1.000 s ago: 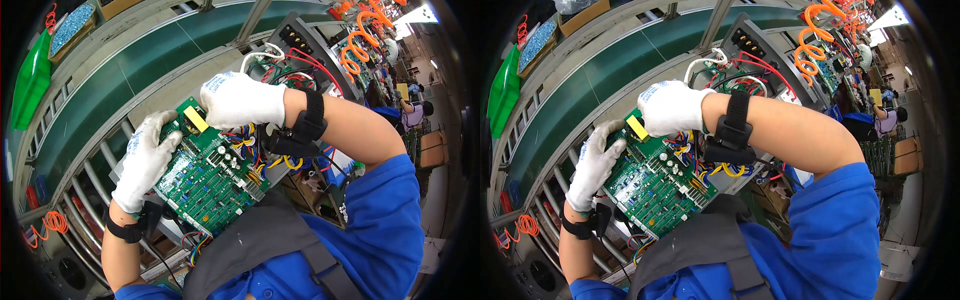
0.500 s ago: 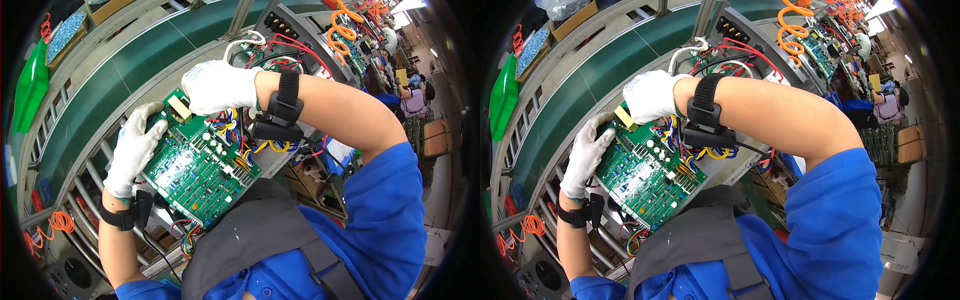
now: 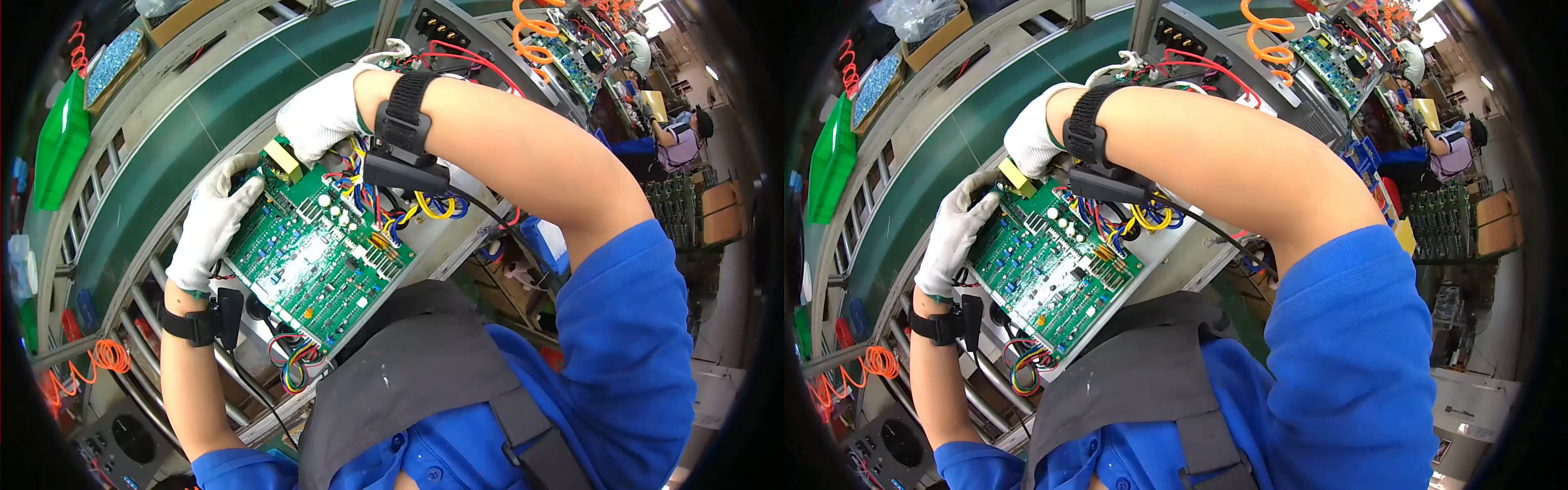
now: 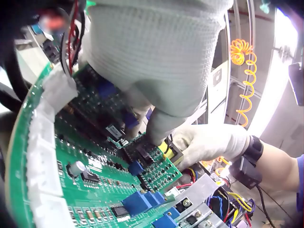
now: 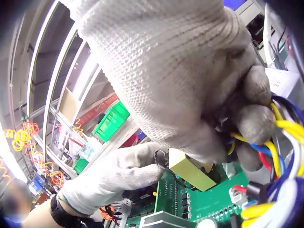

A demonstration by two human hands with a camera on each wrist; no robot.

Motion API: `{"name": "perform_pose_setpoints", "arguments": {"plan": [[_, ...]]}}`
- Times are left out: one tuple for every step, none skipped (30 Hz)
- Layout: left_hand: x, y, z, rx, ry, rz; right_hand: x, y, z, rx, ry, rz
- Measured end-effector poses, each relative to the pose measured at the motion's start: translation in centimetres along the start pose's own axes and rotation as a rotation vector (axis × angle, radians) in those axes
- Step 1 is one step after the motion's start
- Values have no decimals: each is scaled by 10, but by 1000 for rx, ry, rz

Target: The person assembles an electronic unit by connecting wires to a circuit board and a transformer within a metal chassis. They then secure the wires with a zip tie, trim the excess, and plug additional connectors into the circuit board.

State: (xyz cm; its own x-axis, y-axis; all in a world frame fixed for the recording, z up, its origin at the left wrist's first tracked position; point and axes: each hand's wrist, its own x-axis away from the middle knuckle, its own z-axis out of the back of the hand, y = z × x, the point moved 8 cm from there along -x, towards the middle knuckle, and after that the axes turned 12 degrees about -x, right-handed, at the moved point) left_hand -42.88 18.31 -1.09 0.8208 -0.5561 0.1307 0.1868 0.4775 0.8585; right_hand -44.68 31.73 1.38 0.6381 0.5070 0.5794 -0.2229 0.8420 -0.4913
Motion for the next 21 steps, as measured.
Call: {"name": "perform_pose_setpoints", "arguments": {"plan": [[-1, -1, 0, -7, -3, -6, 1, 4, -1, -21, -16, -39], [-2, -3, 0, 9, -3, -14, 3, 4, 0, -24, -8, -43], [-3, -5, 0, 27, -2, -19, 4, 0, 1, 27, 28, 0], [-4, -6, 0, 21, 4, -16, 4, -5, 2, 80, 61, 45], [-3, -4, 0, 23, 3, -14, 2, -3, -3, 78, 59, 45], [-3, -2, -2, 33, -12, 4, 1, -4, 0, 133, 197, 92], [-3, -1, -2, 44, -25, 22, 2, -7, 5, 189, 337, 140], [-4, -2, -2, 44, -24, 20, 4, -9, 5, 162, 365, 131], [-5, -3, -1, 23, -11, 20, 7, -13, 4, 197, 382, 126], [-6, -5, -1, 1, 1, 21, 10, -14, 3, 212, 411, 121], [-6, -5, -2, -1, 0, 22, 11, -14, 2, 225, 442, 117], [-6, -4, -2, -15, -1, 16, 9, -13, 1, 220, 450, 119], [-6, -3, -1, -31, 1, 9, 7, -11, 1, 215, 462, 112], [-6, -8, -2, -26, -2, 17, 6, -11, 1, 211, 481, 107], [-7, -9, -1, -34, 9, -7, 6, -12, 3, 222, 504, 118], [-8, -10, -1, -57, -1, -27, 4, -8, 3, 203, 481, 80], [-7, -8, 1, -79, -6, -42, 4, -9, 4, 187, 453, 46], [-5, -1, 1, -57, -20, -60, 10, -13, 5, 165, 420, 35], [-5, -2, 2, -135, -40, -69, 10, -12, 6, 165, 426, 62], [-4, -8, 8, -307, 40, -89, 18, -13, 5, 152, 407, 69], [0, 6, 16, -476, 126, -111, 27, -12, 8, 145, 391, 72]]}}
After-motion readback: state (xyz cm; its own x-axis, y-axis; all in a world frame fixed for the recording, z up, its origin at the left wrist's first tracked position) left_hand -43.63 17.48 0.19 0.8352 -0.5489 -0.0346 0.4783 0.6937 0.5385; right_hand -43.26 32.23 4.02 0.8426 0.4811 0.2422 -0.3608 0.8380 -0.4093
